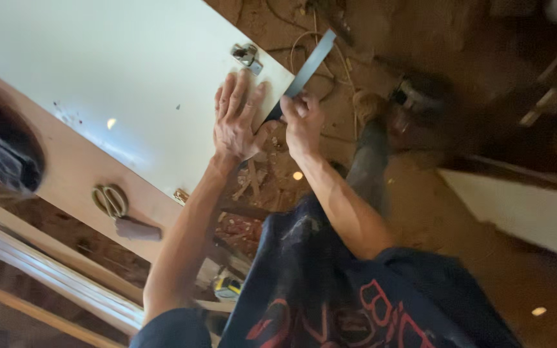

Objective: The person sands the edges of a white cabinet door using a sanding block and a pair of scissors. The person repeatedly flips the door to work on different edges and continues sanding until the clip ends.

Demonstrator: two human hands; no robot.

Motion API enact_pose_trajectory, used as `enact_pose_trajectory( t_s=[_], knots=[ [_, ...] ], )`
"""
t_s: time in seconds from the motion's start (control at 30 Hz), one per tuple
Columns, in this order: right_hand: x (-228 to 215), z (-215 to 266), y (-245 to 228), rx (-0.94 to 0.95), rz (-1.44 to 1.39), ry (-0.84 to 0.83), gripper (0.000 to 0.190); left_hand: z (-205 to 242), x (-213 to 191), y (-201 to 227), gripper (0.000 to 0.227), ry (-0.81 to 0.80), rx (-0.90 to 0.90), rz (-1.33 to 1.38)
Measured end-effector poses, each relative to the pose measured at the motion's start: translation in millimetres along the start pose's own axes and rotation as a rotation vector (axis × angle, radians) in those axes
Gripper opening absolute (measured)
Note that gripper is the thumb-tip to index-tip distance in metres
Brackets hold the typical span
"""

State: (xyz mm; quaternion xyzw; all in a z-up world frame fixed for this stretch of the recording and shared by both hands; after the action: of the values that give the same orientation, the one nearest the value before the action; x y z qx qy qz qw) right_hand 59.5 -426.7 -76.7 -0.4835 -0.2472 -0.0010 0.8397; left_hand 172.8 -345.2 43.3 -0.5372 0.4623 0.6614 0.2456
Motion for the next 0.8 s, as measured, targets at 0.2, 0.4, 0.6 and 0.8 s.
enact_pose_trajectory(
  t_s=[0.2, 0.4, 0.6, 0.8],
  knots=[
    [-9.0, -19.9, -33.9, 0.151, 0.189, 0.05, 0.039, 3.2, 4.6, -5.0, 0.081, -0.02, -0.034, -0.055],
    [17.4, 10.5, -27.2, 0.116, 0.146, -0.073, 0.037, 11.4, 17.3, -16.8, 0.088, -0.03, -0.058, -0.047],
    [10.0, 7.5, -37.8, 0.154, 0.45, -0.064, 0.035, 16.3, 19.5, -26.4, 0.092, -0.042, -0.018, -0.125],
    [8.1, 0.2, -41.0, 0.122, 0.363, -0.027, 0.034, 73.9, -4.8, -61.2, 0.097, -0.049, -0.16, -0.048]
  ],
)
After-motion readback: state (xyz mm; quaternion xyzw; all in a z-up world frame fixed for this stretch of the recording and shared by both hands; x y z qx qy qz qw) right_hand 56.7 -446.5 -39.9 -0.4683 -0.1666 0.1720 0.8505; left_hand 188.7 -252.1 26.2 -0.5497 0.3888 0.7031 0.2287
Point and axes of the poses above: each hand's wrist, its own z-axis away from the middle knuckle, its own x-axis out of the palm, y = z × x, the point moved 7 cm from there along -z, towards the middle knuckle, and after that the axes turned 5 degrees about -x, right-handed, at the moved point
